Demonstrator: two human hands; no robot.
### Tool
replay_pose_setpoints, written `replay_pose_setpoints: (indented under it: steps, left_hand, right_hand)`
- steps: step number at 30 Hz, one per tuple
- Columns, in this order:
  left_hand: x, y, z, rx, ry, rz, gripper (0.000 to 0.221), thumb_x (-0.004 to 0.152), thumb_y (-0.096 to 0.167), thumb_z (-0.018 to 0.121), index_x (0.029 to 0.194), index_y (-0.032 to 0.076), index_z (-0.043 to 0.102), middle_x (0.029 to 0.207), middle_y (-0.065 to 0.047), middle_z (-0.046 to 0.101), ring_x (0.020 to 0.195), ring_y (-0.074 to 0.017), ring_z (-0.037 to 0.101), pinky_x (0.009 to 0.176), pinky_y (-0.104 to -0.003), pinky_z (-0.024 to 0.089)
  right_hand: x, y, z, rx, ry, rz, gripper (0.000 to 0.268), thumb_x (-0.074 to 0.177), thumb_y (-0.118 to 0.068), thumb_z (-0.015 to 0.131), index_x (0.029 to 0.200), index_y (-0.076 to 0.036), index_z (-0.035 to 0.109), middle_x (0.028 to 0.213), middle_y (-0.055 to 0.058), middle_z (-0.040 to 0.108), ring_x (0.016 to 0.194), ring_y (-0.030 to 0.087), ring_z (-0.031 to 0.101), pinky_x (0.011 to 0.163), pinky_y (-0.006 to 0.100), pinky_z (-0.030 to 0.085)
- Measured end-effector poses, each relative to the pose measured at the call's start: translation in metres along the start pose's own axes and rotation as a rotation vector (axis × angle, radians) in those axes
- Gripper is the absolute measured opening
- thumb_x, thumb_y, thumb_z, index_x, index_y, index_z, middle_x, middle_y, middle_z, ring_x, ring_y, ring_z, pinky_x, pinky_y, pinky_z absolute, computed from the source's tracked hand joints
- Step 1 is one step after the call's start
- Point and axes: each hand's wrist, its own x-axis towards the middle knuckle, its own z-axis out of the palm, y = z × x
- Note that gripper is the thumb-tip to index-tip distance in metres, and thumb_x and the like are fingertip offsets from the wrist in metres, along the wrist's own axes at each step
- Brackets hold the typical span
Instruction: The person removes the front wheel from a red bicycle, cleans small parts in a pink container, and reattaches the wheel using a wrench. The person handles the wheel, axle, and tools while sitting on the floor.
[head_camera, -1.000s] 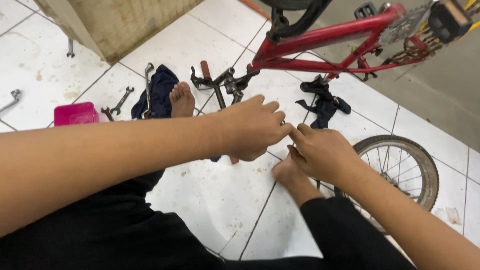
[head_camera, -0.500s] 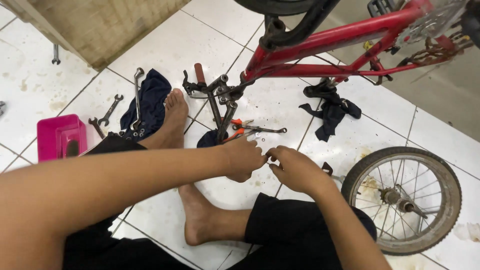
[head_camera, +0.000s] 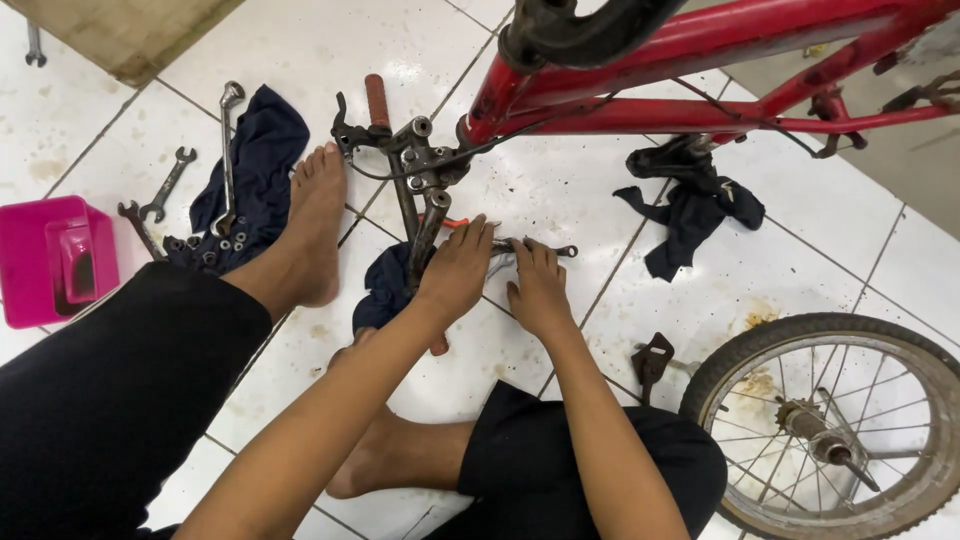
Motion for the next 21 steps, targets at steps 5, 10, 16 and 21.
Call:
replay_pose_setpoints:
  steps: [5,10,16,21]
  left_hand:
    - [0.012,-0.012,0.032,0.074,-0.033,0.049,0.047,0.089,0.000,0.067,0.135,0.005,0.059,0.135,-0.014,0.056,0.126,-0.0310,0.053,0.095,-0.043,0.049]
    - [0.015,-0.019,0.051,0.154,0.142,0.125,0.036,0.084,0.000,0.075,0.118,0.010,0.068,0.117,-0.010,0.063,0.115,-0.0287,0.057,0.090,-0.044,0.047]
    - [0.027,-0.010,0.010,0.233,-0.013,0.219,0.033,0.090,-0.001,0.068,0.121,0.010,0.067,0.116,-0.010,0.061,0.112,-0.0262,0.055,0.092,-0.044,0.042]
    - [0.047,0.006,-0.026,0.298,-0.184,0.349,0.030,0.092,0.002,0.063,0.120,0.012,0.069,0.114,-0.008,0.064,0.104,-0.0247,0.064,0.093,-0.049,0.046]
  right_hand:
    - [0.022,0.032,0.022,-0.035,0.104,-0.010,0.058,0.095,0.004,0.059,0.150,-0.008,0.046,0.122,0.016,0.060,0.126,0.035,0.049,0.107,0.046,0.033]
    - [0.023,0.036,0.019,0.069,0.108,-0.006,0.041,0.092,0.004,0.062,0.131,-0.006,0.061,0.103,0.013,0.068,0.108,0.030,0.062,0.091,0.037,0.048]
    - [0.018,0.037,0.015,0.057,0.066,-0.032,0.031,0.086,0.002,0.066,0.116,-0.002,0.061,0.102,0.016,0.063,0.099,0.034,0.065,0.084,0.043,0.052]
    - [-0.005,0.024,-0.026,0.398,0.090,0.005,0.038,0.085,0.000,0.060,0.123,-0.006,0.063,0.102,0.020,0.067,0.093,0.040,0.070,0.080,0.047,0.054]
